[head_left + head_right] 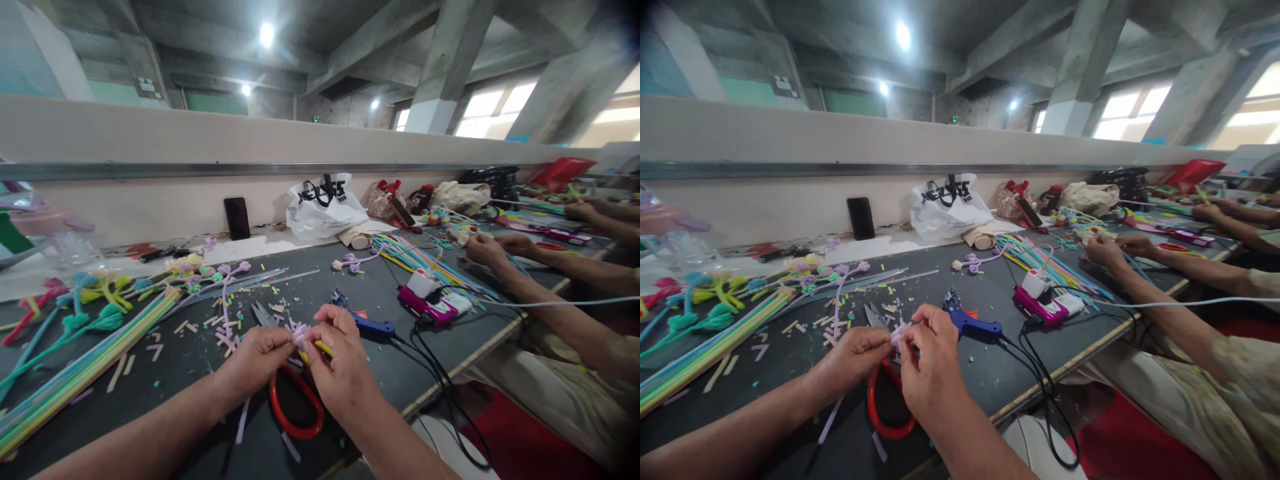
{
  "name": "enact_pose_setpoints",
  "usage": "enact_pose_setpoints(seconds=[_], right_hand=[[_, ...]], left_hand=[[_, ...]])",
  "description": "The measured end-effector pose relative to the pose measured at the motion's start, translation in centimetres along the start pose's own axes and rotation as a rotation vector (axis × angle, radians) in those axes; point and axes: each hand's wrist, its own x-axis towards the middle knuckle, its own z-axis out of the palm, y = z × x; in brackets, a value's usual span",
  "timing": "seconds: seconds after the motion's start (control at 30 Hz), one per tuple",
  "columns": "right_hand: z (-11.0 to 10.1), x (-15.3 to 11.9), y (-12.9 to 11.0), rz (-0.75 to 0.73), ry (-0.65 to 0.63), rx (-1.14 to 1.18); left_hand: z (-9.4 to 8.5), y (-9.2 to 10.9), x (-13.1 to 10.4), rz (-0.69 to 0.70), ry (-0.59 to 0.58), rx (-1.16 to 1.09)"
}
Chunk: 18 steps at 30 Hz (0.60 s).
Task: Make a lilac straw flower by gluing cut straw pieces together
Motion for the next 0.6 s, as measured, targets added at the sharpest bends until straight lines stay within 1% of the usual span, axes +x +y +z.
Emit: enact_pose_setpoints(seconds=[0.23,0.3,0.33,0.37,0.43,0.5,0.57,0.6], right_hand=[[0.3,0.0,-0.2,0.052,-0.014,0.077],[0.0,0.2,-0.2,0.090,-0.024,0.079],[-0.3,0.3,-0.2,0.102,-0.039,0.082],[-0.7,0.5,-0.2,0.103,-0.053,0.093],[-1.8,0.9,-0.1,0.074,-0.065,0.135],[-3.0,1.2,-0.1,0.032,-0.024,0.184],[-3.8,1.4,-0.1,-0.014,-0.031,0.216],[-4.0,1.4,-0.1,-0.044,-0.063,0.225]], left_hand=[[0.2,0.3,-0.1,-0.034,-0.002,-0.005],[0.1,0.2,-0.1,-0.052,-0.015,-0.048],[-0.1,0.1,0.0,-0.066,-0.040,-0.096],[-0.3,-0.1,0.0,-0.083,-0.087,-0.163],[-0.8,-0.6,0.1,-0.116,-0.225,-0.334],[-1.3,-1.0,0.2,-0.133,-0.374,-0.486],[-1.6,-1.0,0.1,-0.149,-0.460,-0.563],[-1.7,-0.9,0.1,-0.161,-0.482,-0.577]])
